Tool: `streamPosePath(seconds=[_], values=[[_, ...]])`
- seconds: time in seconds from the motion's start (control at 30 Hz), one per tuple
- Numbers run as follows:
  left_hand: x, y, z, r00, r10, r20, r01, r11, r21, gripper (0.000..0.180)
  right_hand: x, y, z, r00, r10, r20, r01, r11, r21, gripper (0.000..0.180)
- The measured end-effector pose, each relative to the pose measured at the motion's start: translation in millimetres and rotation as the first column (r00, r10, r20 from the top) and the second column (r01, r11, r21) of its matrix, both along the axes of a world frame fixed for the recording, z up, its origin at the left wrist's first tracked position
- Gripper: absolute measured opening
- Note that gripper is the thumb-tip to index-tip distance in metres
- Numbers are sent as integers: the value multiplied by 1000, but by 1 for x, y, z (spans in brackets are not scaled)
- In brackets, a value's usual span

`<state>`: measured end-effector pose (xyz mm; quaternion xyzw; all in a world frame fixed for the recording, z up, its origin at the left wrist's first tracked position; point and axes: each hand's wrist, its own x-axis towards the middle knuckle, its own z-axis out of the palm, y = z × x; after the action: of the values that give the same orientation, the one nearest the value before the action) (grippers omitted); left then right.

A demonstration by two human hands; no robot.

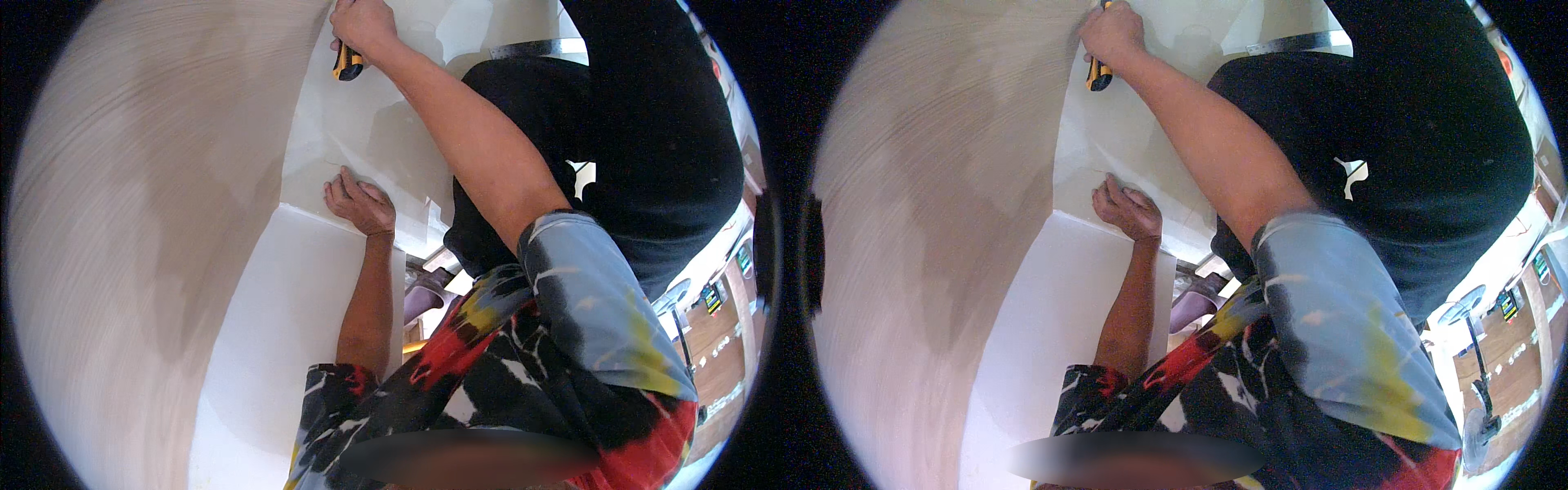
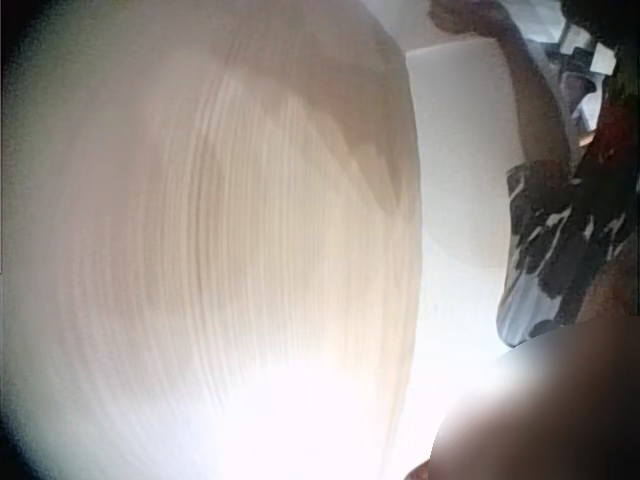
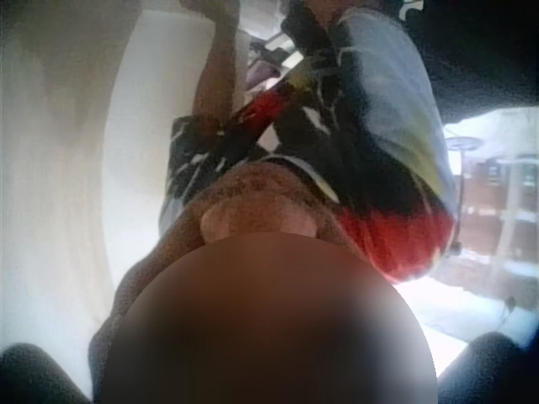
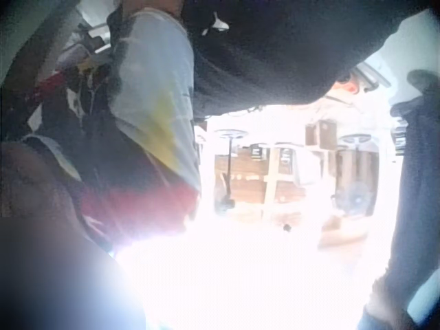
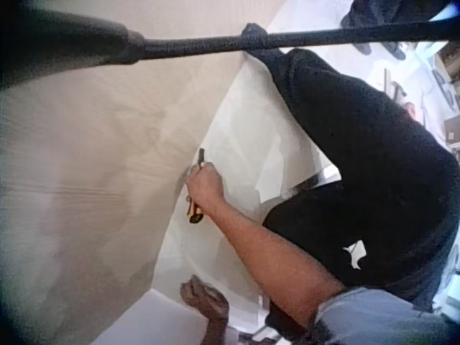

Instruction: The person smooths a large sheet of white wallpaper onto a wall, trims the edges with a utility knife, and secures a wooden trim strip using a hammer. They also use a heat gun to warm the material during the process.

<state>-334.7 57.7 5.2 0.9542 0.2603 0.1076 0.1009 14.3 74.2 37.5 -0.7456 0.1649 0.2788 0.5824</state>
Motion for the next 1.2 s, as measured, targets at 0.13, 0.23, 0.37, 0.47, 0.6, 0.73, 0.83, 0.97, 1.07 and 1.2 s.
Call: streamPosePath(seconds=[0.13, 0.23, 0.37, 0.47, 0.6, 0.73, 0.83, 0.97, 1.07, 1.2], values=[[-1, 0, -1, 1000, 6, -7, -6, 1000, -4, 46, 1, 0, -11, 997, 66, -26, -65, 997, 31, 39], [0, 0, -3, 1000, 5, -12, -5, 1000, -11, 47, -3, 5, -13, 993, 116, 35, -115, 992, -47, 39], [-2, 0, 1, 999, -13, -32, 13, 1000, -28, 49, -14, 7, -3, 984, 175, 30, -170, 977, -132, 39], [-1, 1, -2, 1000, -22, -20, 21, 999, -42, 50, -23, 21, -18, 986, 137, 99, -112, 967, -230, 41], [0, 1, 2, 999, -19, -38, 17, 999, -45, 51, -27, 23, -8, 989, 105, 106, -77, 968, -239, 39], [1, 2, 3, 999, -31, -17, 31, 999, -23, 52, -27, 21, 4, 989, 144, 40, -129, 954, -269, 37], [7, 3, 4, 998, -64, 18, 65, 997, -39, 52, -29, 24, -12, 971, 179, 161, -101, 909, -404, 36], [6, 1, 6, 999, -52, 2, 52, 998, -29, 52, -28, 26, -10, 994, 104, 35, -89, 954, -285, 37], [4, 0, 5, 999, -48, 6, 48, 998, -44, 52, -31, 24, -11, 996, 92, 21, -84, 963, -254, 38], [-2, 0, -1, 1000, -4, -16, 4, 1000, -28, 52, -51, 18, 23, 965, 252, -69, -261, 944, -204, 39]])
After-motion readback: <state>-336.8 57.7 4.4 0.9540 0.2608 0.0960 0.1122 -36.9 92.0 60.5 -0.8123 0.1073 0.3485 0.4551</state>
